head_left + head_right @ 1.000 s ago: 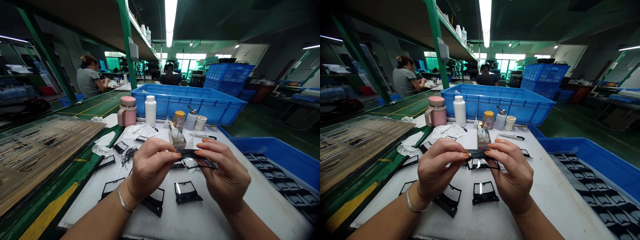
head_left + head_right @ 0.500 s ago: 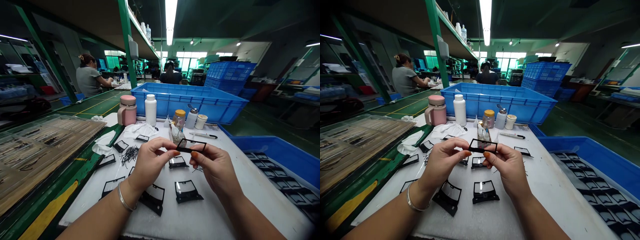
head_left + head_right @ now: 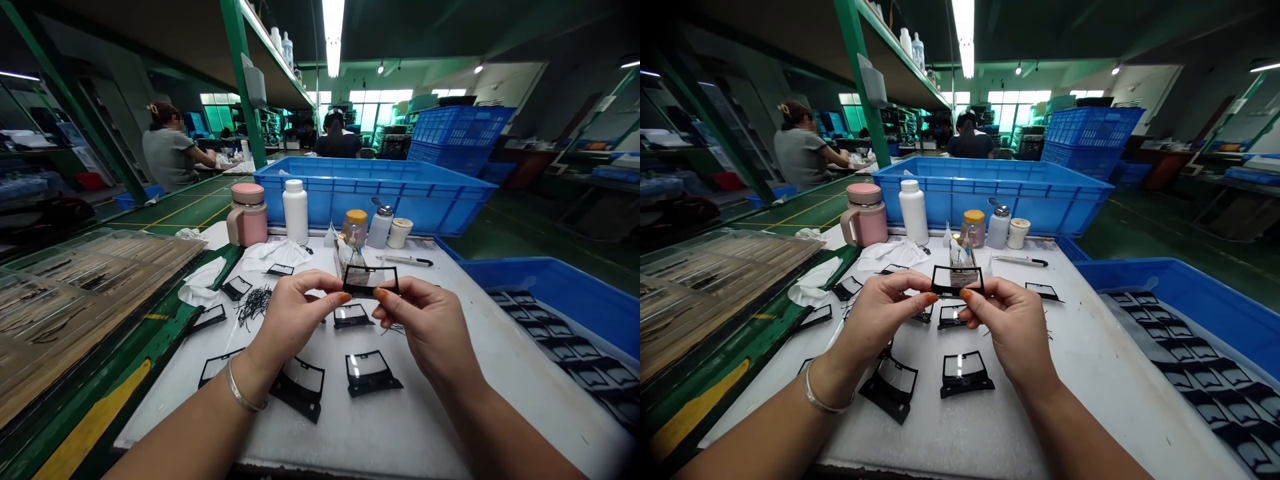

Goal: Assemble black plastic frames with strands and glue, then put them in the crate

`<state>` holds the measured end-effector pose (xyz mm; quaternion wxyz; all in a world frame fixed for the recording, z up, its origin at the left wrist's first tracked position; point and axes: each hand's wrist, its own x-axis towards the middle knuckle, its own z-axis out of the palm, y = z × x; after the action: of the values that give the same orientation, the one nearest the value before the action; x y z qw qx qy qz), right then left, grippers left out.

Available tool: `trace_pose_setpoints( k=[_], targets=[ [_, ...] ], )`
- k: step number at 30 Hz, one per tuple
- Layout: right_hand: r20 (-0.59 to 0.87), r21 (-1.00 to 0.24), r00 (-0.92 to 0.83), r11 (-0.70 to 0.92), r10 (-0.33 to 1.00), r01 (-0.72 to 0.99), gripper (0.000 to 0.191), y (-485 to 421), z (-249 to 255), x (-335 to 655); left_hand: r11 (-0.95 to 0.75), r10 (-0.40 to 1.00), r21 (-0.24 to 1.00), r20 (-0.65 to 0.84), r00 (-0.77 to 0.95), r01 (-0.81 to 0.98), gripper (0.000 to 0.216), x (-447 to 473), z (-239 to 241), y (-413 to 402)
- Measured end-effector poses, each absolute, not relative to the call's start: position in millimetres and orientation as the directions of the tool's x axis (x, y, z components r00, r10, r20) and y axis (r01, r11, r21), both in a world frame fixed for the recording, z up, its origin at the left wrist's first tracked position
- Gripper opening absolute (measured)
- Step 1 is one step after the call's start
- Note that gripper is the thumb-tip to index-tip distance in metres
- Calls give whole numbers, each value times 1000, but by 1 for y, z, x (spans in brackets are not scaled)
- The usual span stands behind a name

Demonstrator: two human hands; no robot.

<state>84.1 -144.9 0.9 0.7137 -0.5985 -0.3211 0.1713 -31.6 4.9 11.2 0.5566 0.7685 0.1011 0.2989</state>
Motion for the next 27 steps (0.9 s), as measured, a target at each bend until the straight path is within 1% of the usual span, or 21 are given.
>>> trace_pose_setpoints(
  k=[5, 10, 15, 21, 23, 24, 27],
  targets=[
    [232, -970, 730, 206, 643, 127, 18, -146, 4, 82, -393, 478, 903, 362, 800, -174, 12, -32, 10, 4],
    [235, -970, 723, 199, 649, 137, 17, -145, 4, 81, -437, 460, 871, 432, 776, -226, 10, -32, 8, 5],
    [237, -970, 729, 193, 642, 145, 17, -144, 2, 80, -435, 462, 862, 462, 757, -260, 9, -32, 6, 6],
    [277, -960, 722, 221, 634, 174, 15, -145, 1, 82, -446, 465, 854, 477, 746, -268, 9, -32, 6, 4],
    [305, -951, 726, 243, 616, 193, 13, -145, 1, 83, -399, 462, 881, 433, 774, -254, 9, -32, 6, 5],
    [322, -944, 730, 260, 603, 201, 11, -145, 0, 84, -349, 459, 903, 397, 795, -249, 14, -32, 7, 6],
    [393, -914, 730, 324, 560, 243, 9, -146, 0, 87, -95, 419, 968, 252, 872, -234, 32, -31, 6, 9]
  ],
)
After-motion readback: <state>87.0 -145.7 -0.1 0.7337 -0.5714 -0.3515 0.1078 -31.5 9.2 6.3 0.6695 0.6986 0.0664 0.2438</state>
